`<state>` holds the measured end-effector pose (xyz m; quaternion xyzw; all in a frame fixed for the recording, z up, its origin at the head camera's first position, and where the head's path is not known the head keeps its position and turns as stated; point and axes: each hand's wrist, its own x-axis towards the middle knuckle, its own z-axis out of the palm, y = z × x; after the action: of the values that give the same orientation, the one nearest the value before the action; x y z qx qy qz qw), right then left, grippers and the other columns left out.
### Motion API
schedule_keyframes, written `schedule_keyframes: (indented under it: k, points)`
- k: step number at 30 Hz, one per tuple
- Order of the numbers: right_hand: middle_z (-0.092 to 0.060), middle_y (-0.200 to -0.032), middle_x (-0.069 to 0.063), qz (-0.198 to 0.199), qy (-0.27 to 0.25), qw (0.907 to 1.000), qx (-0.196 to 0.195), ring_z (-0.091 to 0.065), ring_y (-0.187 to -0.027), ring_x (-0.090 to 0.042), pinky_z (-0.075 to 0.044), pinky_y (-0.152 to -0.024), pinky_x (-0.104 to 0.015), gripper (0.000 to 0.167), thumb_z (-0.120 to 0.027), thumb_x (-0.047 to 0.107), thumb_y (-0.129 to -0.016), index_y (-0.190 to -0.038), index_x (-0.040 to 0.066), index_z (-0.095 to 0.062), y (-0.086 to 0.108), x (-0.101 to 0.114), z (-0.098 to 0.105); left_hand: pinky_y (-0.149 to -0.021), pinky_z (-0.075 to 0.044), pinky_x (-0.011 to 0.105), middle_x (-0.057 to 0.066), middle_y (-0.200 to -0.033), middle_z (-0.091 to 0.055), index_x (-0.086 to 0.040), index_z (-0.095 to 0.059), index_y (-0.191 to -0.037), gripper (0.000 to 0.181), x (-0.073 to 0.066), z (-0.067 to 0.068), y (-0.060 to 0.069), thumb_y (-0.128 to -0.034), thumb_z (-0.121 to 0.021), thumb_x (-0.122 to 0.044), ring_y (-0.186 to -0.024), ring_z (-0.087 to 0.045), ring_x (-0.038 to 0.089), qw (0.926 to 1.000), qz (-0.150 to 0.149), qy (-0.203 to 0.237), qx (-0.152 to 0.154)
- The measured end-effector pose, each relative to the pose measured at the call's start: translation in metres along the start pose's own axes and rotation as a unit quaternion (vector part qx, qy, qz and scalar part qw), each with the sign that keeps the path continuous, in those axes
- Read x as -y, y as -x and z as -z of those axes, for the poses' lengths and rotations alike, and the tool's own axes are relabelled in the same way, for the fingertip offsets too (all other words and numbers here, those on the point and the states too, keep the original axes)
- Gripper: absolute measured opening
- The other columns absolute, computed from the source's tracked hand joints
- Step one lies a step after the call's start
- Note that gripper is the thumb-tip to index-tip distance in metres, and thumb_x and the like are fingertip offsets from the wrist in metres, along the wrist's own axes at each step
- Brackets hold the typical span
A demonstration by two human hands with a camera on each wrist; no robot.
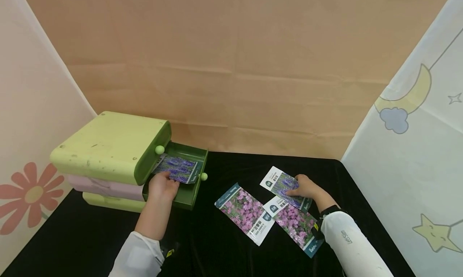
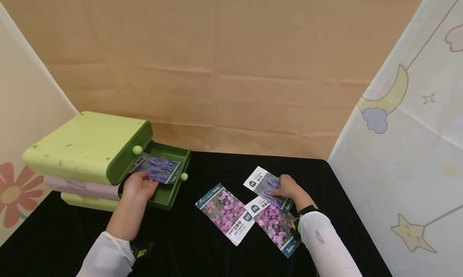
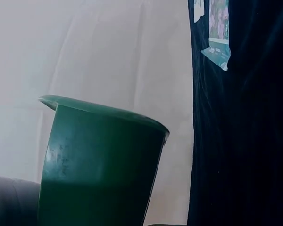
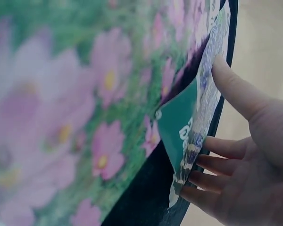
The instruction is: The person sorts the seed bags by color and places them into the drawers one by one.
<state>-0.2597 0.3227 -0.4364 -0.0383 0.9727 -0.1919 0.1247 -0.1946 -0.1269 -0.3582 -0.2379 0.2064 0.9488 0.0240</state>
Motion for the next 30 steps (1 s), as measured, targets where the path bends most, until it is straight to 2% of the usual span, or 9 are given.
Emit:
schedule_keyframes:
  k: [3, 9, 14, 18, 21, 23, 25, 27, 30]
  points:
    - [-0.048, -0.12, -0.037, -0.012, -0.004, 0.9999, -0.01, -0.053, -0.099, -0.039, -0.046, -0.095, -0.056, 0.085, -0.082, 0.034, -0.077, -0.125, -0.022, -0.04, -0.001, 0.001, -0.001, -0.121, 0.004, 0.024, -0.005, -0.154, 0.037, -0.028, 0.037, -0.143, 0.071, 0.002, -0.001, 0.006, -0.104, -0.02, -0.01, -0.144, 0.026, 0.011, 0.999, -0.032, -0.031, -0.009]
    - [-0.049, -0.111, -0.034, -0.031, -0.026, 0.9988, -0.026, -0.054, -0.094, -0.038, -0.05, -0.089, -0.054, 0.088, -0.085, 0.032, -0.074, -0.123, -0.02, -0.034, -0.003, 0.001, -0.001, -0.122, 0.003, 0.026, -0.008, -0.156, 0.033, -0.027, 0.029, -0.148, 0.077, 0.012, -0.005, 0.018, -0.1024, -0.03, -0.01, -0.144, 0.027, 0.01, 0.9883, -0.137, -0.059, -0.033]
    - [-0.046, -0.113, -0.037, -0.048, -0.05, 0.9966, -0.044, -0.054, -0.101, -0.044, -0.048, -0.09, -0.055, 0.08, -0.082, 0.023, -0.078, -0.121, -0.018, -0.029, -0.002, 0.002, 0.005, -0.122, 0.007, 0.028, -0.012, -0.159, 0.027, -0.025, 0.021, -0.152, 0.076, 0.015, -0.006, 0.021, -0.1015, -0.033, -0.007, -0.143, 0.028, 0.008, 0.9808, -0.176, -0.076, -0.036]
    - [-0.047, -0.113, -0.036, -0.05, -0.058, 0.9953, -0.06, -0.054, -0.1, -0.044, -0.048, -0.087, -0.054, 0.071, -0.079, 0.02, -0.081, -0.118, -0.016, -0.031, 0.002, 0.002, 0.015, -0.12, 0.01, 0.024, -0.012, -0.158, 0.027, -0.023, 0.021, -0.152, 0.076, 0.016, -0.005, 0.023, -0.1011, -0.033, -0.005, -0.143, 0.03, 0.008, 0.9794, -0.18, -0.087, -0.03]
    - [-0.05, -0.107, -0.033, -0.057, -0.06, 0.9941, -0.071, -0.055, -0.093, -0.04, -0.048, -0.08, -0.051, 0.062, -0.075, 0.02, -0.084, -0.115, -0.013, -0.033, 0.008, 0.003, 0.024, -0.118, 0.013, 0.024, -0.012, -0.155, 0.036, -0.022, 0.029, -0.149, 0.078, 0.016, -0.004, 0.028, -0.1016, -0.031, -0.007, -0.14, 0.035, 0.009, 0.9818, -0.159, -0.104, -0.011]
    - [-0.052, -0.1, -0.029, -0.058, -0.057, 0.9934, -0.081, -0.054, -0.086, -0.037, -0.047, -0.075, -0.048, 0.053, -0.073, 0.018, -0.086, -0.111, -0.01, -0.035, 0.011, 0.004, 0.032, -0.117, 0.016, 0.026, -0.012, -0.15, 0.042, -0.021, 0.035, -0.145, 0.078, 0.016, -0.003, 0.032, -0.1023, -0.029, -0.009, -0.137, 0.038, 0.011, 0.9824, -0.142, -0.12, 0.016]
    - [-0.051, -0.094, -0.025, -0.054, -0.052, 0.9931, -0.09, -0.051, -0.081, -0.033, -0.045, -0.071, -0.044, 0.046, -0.07, 0.017, -0.088, -0.106, -0.007, -0.036, 0.015, 0.005, 0.039, -0.116, 0.02, 0.027, -0.011, -0.145, 0.049, -0.02, 0.042, -0.14, 0.079, 0.016, -0.003, 0.036, -0.1031, -0.026, -0.011, -0.133, 0.044, 0.012, 0.9799, -0.123, -0.147, 0.056]
    - [-0.049, -0.091, -0.022, -0.046, -0.047, 0.9933, -0.095, -0.049, -0.079, -0.031, -0.043, -0.068, -0.041, 0.04, -0.067, 0.016, -0.09, -0.102, -0.005, -0.036, 0.018, 0.008, 0.045, -0.115, 0.023, 0.03, -0.01, -0.144, 0.051, -0.018, 0.045, -0.138, 0.078, 0.017, -0.004, 0.041, -0.1038, -0.025, -0.012, -0.131, 0.046, 0.014, 0.9742, -0.112, -0.171, 0.095]
    - [-0.047, -0.094, -0.023, -0.035, -0.047, 0.9933, -0.099, -0.048, -0.079, -0.031, -0.041, -0.067, -0.04, 0.034, -0.065, 0.015, -0.092, -0.099, -0.003, -0.036, 0.023, 0.011, 0.054, -0.116, 0.023, 0.035, -0.006, -0.15, 0.044, -0.015, 0.039, -0.143, 0.076, 0.021, -0.006, 0.05, -0.1048, -0.026, -0.014, -0.136, 0.041, 0.016, 0.9609, -0.102, -0.211, 0.148]
